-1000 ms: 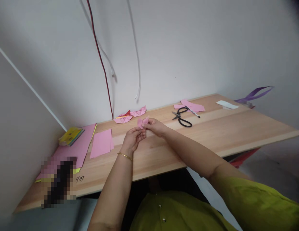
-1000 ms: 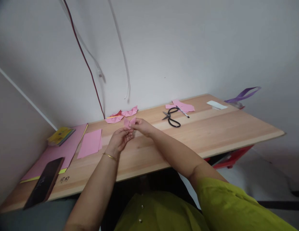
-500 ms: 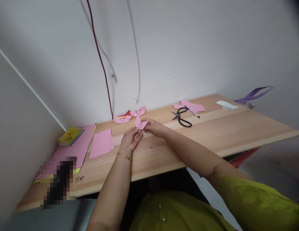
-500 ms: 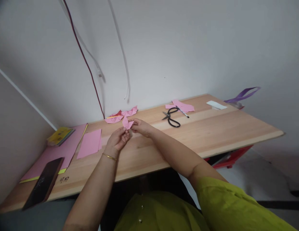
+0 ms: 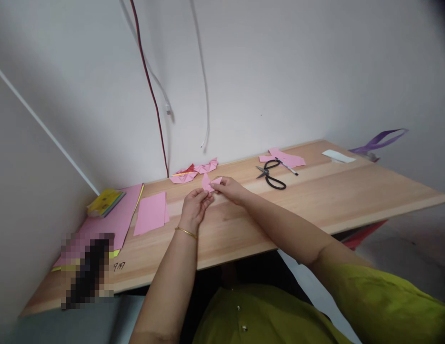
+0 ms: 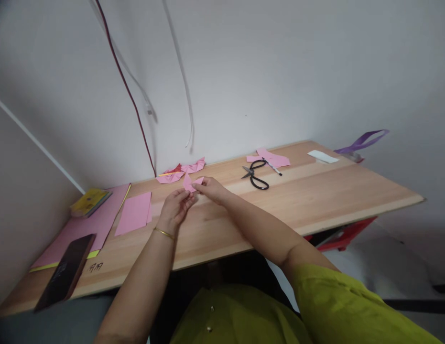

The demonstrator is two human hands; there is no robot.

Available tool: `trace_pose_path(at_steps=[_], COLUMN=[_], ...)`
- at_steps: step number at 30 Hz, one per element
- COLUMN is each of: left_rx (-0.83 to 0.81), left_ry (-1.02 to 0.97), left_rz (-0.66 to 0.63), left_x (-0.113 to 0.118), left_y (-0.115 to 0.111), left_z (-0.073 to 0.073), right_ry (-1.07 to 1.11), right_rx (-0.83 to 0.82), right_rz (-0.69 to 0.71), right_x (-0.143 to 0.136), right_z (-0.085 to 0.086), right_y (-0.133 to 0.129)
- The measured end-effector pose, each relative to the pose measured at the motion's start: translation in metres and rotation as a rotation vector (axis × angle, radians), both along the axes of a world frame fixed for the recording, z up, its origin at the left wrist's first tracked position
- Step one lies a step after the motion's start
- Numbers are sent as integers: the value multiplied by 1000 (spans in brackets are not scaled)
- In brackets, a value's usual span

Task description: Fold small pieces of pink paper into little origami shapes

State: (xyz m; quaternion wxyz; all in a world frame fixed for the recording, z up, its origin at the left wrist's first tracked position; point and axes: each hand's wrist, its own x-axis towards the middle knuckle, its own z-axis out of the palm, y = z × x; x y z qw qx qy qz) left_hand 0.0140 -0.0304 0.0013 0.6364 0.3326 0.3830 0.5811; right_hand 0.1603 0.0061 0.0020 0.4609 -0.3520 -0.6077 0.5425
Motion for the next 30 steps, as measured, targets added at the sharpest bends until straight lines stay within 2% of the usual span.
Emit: trace_pose_path(at_steps=[5, 10, 21, 25, 30], left_rx=[50, 54, 110, 173, 162], left_ry=[148, 180, 250, 302, 316], left_rz=[29, 15, -37, -6, 19], left_x=[4, 3, 5, 4, 3], left_y=[-1, 0, 0, 1, 2], left_z=[-2, -4, -6, -7, -10], right_ry=[-99, -127, -28, -38, -35], right_rx=[81, 86, 83, 83, 54], right_rz=[-30, -16, 54, 72, 48], right_x=[2, 2, 3, 2, 1], right_z=[4, 4, 2, 3, 8], right_y=[-1, -2, -2, -3, -6])
